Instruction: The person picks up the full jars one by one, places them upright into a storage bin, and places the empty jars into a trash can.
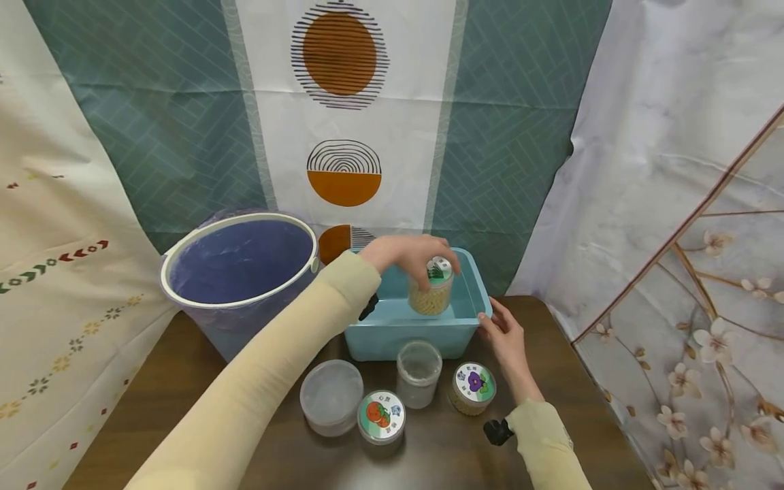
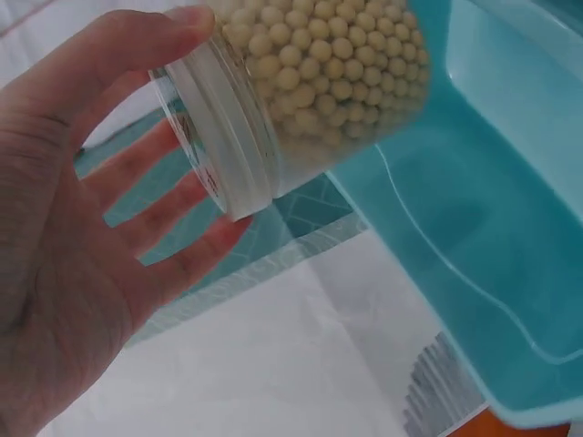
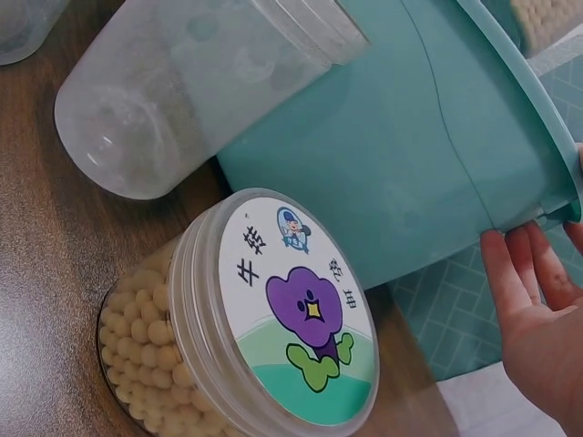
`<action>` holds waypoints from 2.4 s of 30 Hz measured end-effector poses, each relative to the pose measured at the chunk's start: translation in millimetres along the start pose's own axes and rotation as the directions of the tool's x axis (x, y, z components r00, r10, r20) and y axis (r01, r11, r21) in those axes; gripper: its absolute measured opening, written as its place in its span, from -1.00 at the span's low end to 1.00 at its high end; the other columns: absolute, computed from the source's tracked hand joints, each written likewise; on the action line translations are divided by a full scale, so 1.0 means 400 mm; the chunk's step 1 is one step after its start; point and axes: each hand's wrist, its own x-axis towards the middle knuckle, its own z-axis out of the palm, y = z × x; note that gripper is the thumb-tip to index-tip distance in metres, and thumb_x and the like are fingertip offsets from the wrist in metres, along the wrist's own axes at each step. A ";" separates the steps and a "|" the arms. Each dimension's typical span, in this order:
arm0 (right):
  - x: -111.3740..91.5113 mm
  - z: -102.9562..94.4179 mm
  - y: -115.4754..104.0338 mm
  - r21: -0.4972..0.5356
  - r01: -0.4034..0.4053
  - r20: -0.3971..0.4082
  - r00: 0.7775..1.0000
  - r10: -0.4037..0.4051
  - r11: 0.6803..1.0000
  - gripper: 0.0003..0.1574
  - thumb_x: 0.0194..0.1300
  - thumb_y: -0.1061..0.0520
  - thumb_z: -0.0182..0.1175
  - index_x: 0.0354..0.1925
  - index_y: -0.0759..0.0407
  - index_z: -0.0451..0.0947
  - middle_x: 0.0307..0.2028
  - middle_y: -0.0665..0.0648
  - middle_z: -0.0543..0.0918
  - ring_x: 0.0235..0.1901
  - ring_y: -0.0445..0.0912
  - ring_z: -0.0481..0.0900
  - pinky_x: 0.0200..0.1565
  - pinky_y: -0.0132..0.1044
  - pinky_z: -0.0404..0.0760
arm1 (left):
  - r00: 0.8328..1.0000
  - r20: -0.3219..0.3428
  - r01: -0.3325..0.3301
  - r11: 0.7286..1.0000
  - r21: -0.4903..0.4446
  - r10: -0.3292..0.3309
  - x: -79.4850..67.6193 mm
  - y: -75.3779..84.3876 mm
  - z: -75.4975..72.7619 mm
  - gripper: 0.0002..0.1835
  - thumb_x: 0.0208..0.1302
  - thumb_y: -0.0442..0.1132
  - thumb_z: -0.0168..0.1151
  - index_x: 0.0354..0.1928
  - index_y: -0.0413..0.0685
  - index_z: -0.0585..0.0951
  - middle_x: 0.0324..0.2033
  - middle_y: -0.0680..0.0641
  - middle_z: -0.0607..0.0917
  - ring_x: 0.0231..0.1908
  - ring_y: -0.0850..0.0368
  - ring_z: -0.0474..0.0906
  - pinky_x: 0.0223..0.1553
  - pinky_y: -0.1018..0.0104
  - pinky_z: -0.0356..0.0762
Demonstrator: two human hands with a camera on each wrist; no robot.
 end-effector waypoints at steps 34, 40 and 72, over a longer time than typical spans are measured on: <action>0.000 0.013 0.001 0.014 -0.021 -0.034 0.999 0.022 1.000 -0.25 0.38 -0.07 0.22 0.44 0.01 0.28 -0.01 0.02 0.64 -0.19 -0.39 0.66 -0.10 -0.48 0.65 | 0.988 -0.115 0.093 0.990 -0.106 -0.105 0.139 -0.081 0.130 -0.38 0.20 -0.16 0.41 0.32 0.29 0.49 0.38 -0.01 0.36 0.30 0.03 0.35 0.15 0.14 0.50; -0.002 0.009 0.002 0.025 -0.018 -0.042 0.999 0.019 1.000 -0.26 0.38 -0.05 0.22 0.44 0.02 0.28 -0.01 0.02 0.64 -0.18 -0.40 0.65 -0.10 -0.48 0.65 | 0.989 -0.128 0.058 0.992 -0.109 -0.072 0.151 -0.064 0.129 -0.38 0.21 -0.17 0.40 0.33 0.22 0.49 0.36 -0.04 0.39 0.25 0.04 0.39 0.14 0.17 0.51; -0.005 0.006 0.004 0.009 -0.015 -0.018 1.000 0.016 1.000 -0.27 0.42 -0.09 0.16 0.46 0.00 0.25 0.01 -0.04 0.61 -0.14 -0.43 0.63 -0.07 -0.50 0.63 | 0.996 -0.073 0.027 0.984 -0.176 -0.040 0.113 -0.029 0.149 -0.15 0.24 -0.05 0.39 0.50 0.46 0.18 0.55 0.04 0.09 0.55 0.00 -0.03 0.42 -0.02 0.24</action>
